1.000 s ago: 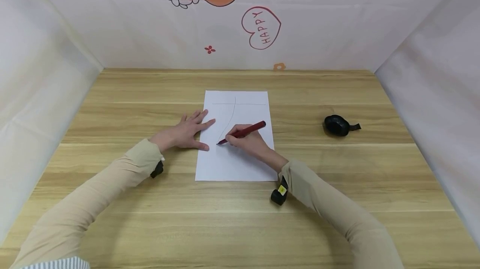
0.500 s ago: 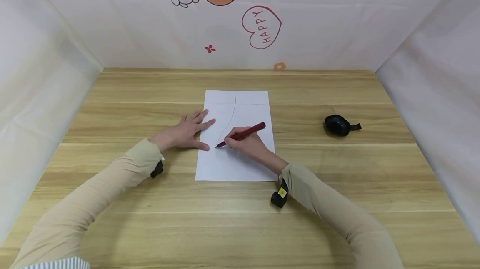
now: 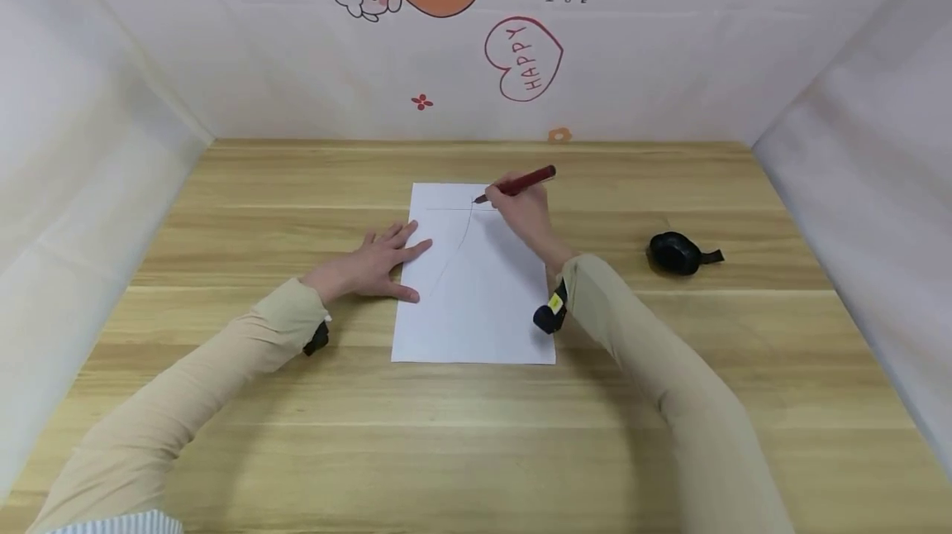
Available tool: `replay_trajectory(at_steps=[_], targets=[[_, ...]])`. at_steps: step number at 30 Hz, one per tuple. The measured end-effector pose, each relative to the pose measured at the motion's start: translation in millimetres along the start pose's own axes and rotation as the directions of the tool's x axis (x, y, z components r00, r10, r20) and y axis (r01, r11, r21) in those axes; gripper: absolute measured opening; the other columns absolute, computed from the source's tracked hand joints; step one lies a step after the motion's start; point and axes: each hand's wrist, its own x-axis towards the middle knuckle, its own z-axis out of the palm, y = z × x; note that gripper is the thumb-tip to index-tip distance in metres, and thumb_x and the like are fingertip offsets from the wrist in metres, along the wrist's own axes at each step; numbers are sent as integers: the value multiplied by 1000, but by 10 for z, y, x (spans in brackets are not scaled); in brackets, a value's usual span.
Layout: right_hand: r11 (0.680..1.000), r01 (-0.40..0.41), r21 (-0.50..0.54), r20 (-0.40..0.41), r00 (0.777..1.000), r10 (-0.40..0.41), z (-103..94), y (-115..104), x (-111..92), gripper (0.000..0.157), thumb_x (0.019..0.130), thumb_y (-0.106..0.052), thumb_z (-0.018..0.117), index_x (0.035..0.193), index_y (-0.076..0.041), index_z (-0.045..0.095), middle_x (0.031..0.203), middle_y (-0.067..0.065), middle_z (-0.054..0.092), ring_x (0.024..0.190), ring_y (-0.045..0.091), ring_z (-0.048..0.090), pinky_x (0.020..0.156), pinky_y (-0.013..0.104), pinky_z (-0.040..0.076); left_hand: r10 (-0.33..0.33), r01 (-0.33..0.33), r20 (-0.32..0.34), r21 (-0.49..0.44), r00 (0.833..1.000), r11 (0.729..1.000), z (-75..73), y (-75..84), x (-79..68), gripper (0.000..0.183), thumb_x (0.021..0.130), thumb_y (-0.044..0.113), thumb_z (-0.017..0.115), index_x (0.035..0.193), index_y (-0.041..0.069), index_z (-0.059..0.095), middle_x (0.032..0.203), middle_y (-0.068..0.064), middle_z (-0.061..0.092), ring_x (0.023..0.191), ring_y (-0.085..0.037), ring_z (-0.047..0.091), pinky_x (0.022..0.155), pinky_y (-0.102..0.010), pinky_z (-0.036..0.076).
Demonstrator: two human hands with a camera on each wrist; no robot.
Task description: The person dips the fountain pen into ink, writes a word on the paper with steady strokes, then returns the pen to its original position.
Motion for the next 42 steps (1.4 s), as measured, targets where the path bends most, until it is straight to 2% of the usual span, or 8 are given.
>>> replay_trajectory(at_steps=[2, 5, 10, 24, 32, 42], targets=[[1000, -18, -12, 3, 1000, 18, -13, 35, 88, 21, 89, -19, 58, 101, -4, 65, 99, 22, 66, 88, 30, 62, 68, 24, 48, 9, -9, 2, 4, 1000, 1000, 18, 9, 18, 93, 83, 60, 60, 153, 23, 11, 160, -13, -10, 147, -36, -8, 112, -67, 3], [998, -31, -47, 13, 999, 32, -18, 96, 143, 19, 88, -18, 58, 100, -5, 65, 92, 17, 66, 81, 26, 60, 62, 22, 45, 19, -19, -2, 2, 1000, 1000, 32, 24, 39, 93, 83, 60, 60, 153, 23, 12, 160, -12, -10, 147, -35, -8, 112, -66, 3], [997, -42, -71, 27, 999, 44, 6, 145, 150, 19, 89, -20, 59, 100, -6, 65, 87, 10, 65, 74, 18, 56, 60, 23, 43, 25, -25, -8, -7, 1000, 1000, 16, 32, 34, 93, 83, 59, 61, 153, 23, 12, 160, -13, -9, 147, -35, -8, 112, -65, 1], [996, -68, -56, 12, 998, 69, 49, 159, 128, 18, 88, -20, 59, 98, -6, 66, 74, -3, 61, 72, 15, 53, 61, 23, 41, 23, -23, -18, 6, 1000, 1000, 3, -11, 40, 93, 83, 60, 60, 153, 23, 12, 160, -13, -9, 147, -35, -8, 113, -65, 2], [997, -57, -58, 39, 997, 60, 52, 200, 110, 21, 89, -22, 59, 102, -6, 65, 87, 6, 64, 79, 17, 54, 67, 25, 43, 19, -19, -20, 4, 1000, 1000, 15, -24, 40, 93, 83, 60, 61, 153, 23, 13, 160, -13, -9, 147, -35, -7, 113, -65, 2], [998, -40, -53, 53, 998, 43, 49, 230, 75, 20, 89, -21, 60, 100, -5, 66, 90, 8, 64, 79, 17, 56, 68, 25, 44, 4, -4, -10, 3, 1000, 1000, 31, -66, 46, 93, 83, 60, 60, 153, 23, 12, 160, -13, -10, 147, -35, -8, 112, -66, 3]])
